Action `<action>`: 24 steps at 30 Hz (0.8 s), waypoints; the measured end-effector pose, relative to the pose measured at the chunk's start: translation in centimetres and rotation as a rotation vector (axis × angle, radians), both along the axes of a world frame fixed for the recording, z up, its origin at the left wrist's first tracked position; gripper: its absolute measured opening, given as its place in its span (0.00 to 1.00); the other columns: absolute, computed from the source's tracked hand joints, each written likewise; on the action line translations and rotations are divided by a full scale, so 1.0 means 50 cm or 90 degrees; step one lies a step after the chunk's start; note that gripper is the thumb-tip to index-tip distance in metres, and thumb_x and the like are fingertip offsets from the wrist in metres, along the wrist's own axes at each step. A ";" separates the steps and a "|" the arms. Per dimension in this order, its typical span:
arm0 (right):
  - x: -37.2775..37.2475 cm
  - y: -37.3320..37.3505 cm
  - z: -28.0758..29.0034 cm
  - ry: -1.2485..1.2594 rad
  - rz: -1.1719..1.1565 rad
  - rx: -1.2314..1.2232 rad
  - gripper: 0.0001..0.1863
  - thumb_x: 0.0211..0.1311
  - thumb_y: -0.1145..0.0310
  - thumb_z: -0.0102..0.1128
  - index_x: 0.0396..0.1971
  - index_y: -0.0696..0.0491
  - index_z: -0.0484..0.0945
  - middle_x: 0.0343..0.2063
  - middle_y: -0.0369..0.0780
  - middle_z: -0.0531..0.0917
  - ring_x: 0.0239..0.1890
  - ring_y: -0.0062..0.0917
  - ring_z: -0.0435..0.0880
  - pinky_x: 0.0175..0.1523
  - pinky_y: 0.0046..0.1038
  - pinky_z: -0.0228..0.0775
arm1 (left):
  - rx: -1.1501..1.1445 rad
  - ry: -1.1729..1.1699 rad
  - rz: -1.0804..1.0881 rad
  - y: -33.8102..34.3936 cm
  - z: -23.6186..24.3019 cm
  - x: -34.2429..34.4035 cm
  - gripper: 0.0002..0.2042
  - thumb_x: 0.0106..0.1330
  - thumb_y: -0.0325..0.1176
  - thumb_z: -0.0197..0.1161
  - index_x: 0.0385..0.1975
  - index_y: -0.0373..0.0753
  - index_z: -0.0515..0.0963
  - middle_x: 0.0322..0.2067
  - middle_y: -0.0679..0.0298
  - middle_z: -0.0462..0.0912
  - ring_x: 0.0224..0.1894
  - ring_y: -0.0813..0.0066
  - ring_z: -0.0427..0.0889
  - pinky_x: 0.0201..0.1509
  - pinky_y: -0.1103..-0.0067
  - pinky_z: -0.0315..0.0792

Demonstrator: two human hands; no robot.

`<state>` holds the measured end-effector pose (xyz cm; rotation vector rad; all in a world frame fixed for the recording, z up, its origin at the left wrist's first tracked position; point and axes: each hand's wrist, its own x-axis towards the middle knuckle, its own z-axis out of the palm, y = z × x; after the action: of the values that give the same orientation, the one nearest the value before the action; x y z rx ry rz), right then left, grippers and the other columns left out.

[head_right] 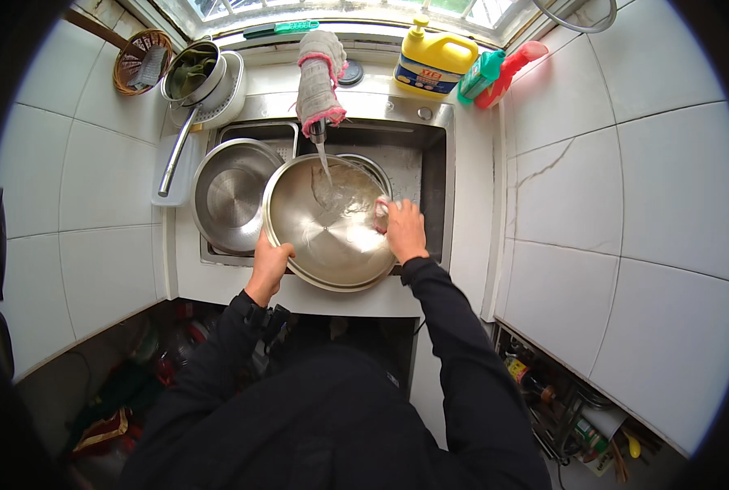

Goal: The person washes a large metal pot and its lid in a double-basin kitchen sink using a cloth and running water. They scrub the interior and exterior of the pot and lid, rinse them, and place the pot back on the stove. The person then wrings out the cloth and handles a small plastic container in the sink.

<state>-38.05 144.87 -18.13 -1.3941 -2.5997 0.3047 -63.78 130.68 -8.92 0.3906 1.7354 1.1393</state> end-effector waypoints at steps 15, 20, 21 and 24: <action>-0.318 -0.002 0.013 0.429 0.011 -0.340 0.19 0.58 0.78 0.53 0.51 0.57 0.74 0.50 0.53 0.74 0.53 0.49 0.75 0.60 0.39 0.70 | 0.009 0.066 -0.112 0.020 -0.001 0.020 0.36 0.49 0.20 0.57 0.65 0.35 0.64 0.49 0.53 0.80 0.50 0.62 0.80 0.56 0.73 0.72; -0.197 -0.093 0.076 0.297 0.449 -0.565 0.18 0.56 0.75 0.56 0.49 0.52 0.77 0.52 0.50 0.75 0.58 0.46 0.74 0.62 0.38 0.69 | 0.045 0.068 -0.069 0.015 0.010 -0.039 0.35 0.51 0.18 0.56 0.66 0.37 0.64 0.49 0.54 0.81 0.51 0.64 0.81 0.56 0.73 0.74; -0.155 -0.109 0.080 0.223 0.417 -0.522 0.17 0.57 0.74 0.58 0.48 0.52 0.78 0.54 0.49 0.75 0.60 0.46 0.73 0.64 0.39 0.67 | 0.052 0.087 -0.071 0.010 0.015 -0.051 0.35 0.51 0.17 0.56 0.66 0.37 0.64 0.49 0.54 0.81 0.51 0.64 0.81 0.56 0.73 0.74; -0.051 -0.081 0.064 -0.095 0.327 -0.242 0.16 0.57 0.76 0.56 0.46 0.50 0.79 0.64 0.50 0.69 0.67 0.48 0.66 0.67 0.39 0.64 | 0.029 0.072 -0.062 -0.002 0.030 -0.068 0.35 0.52 0.17 0.55 0.66 0.37 0.65 0.49 0.55 0.81 0.50 0.65 0.81 0.55 0.74 0.74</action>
<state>-40.60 140.79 -14.93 -0.8261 -3.1183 0.8286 -67.19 130.59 -7.41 0.5716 1.7706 1.1053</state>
